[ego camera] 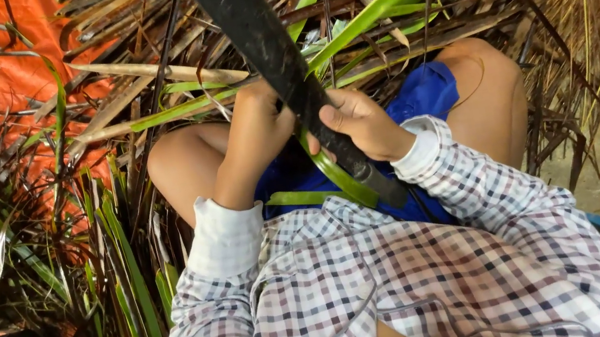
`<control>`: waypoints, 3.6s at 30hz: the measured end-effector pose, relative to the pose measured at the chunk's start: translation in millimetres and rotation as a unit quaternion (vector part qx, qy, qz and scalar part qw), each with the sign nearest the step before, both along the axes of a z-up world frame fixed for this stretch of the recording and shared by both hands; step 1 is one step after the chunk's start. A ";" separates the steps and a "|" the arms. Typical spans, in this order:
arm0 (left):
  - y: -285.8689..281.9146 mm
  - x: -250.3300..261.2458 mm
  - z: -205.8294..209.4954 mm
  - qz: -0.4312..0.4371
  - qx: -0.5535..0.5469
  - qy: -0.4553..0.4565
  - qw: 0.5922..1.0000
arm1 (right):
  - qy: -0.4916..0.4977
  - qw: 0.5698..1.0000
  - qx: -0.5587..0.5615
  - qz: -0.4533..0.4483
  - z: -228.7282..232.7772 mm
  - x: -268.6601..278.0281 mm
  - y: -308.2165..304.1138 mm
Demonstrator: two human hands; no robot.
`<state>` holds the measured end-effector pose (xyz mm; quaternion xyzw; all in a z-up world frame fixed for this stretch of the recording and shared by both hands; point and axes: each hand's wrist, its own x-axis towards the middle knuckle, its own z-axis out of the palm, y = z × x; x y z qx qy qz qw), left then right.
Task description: A person sits on the floor and uses a machete to strip long palm leaves into thin, usable fibers.
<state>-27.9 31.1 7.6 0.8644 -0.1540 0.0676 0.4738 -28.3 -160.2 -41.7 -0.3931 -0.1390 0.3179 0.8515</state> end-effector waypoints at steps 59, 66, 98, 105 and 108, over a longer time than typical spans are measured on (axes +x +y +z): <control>15.9 -50.7 50.2 0.055 0.064 0.079 0.993 | -0.089 0.992 0.029 -0.080 -32.8 20.4 -29.1; 35.8 -60.2 38.1 0.092 0.235 0.007 0.968 | -0.081 0.991 0.021 -0.104 -50.4 19.6 -36.5; 29.6 -52.2 34.7 0.116 0.213 -0.196 0.950 | -0.104 0.987 0.073 -0.095 -22.8 8.8 -20.3; 48.1 -57.2 36.8 0.136 0.271 -0.233 0.924 | -0.055 0.988 0.099 -0.107 -34.5 26.0 -45.8; 46.3 -60.7 57.9 0.074 0.235 -0.189 0.950 | -0.077 0.986 -0.028 -0.144 -20.6 22.4 -53.1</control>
